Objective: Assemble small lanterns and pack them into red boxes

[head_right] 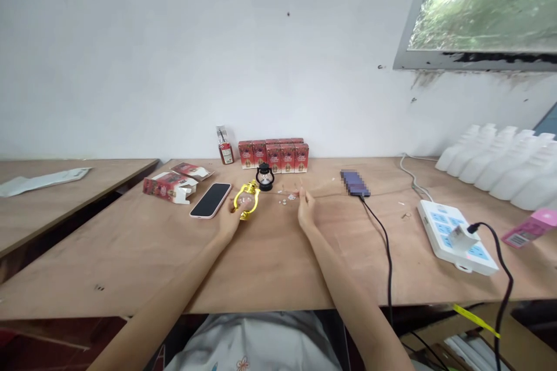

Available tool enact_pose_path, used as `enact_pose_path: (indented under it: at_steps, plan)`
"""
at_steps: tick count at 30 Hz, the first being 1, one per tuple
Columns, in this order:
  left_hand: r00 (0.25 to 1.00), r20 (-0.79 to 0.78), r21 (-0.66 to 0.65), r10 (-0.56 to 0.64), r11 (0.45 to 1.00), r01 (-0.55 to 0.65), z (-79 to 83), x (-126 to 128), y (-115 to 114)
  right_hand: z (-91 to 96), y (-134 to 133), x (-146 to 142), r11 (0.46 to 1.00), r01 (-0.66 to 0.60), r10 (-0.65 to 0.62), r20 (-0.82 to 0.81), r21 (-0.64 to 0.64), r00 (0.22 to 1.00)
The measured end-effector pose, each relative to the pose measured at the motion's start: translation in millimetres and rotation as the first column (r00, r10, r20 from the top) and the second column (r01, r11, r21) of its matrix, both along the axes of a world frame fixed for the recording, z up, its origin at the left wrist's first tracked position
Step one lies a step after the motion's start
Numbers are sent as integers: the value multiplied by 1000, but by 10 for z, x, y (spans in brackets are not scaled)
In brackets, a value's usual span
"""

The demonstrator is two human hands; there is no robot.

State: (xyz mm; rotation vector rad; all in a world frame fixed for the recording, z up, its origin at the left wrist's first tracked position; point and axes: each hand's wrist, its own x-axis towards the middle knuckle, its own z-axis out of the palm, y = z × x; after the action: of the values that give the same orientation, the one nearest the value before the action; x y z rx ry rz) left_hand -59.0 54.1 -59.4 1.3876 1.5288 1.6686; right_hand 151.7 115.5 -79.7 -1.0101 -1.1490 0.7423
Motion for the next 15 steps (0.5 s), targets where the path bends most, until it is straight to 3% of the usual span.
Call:
enact_pose_path:
  at_steps: [6, 15]
  plan:
    - [982, 51, -14, 182, 983, -182, -89, -156, 214, -51, 370, 349, 990, 137, -134, 100, -24, 986]
    - [983, 14, 63, 182, 981, -183, -137, -152, 634, -15, 776, 159, 985, 150, -119, 299, -82, 947]
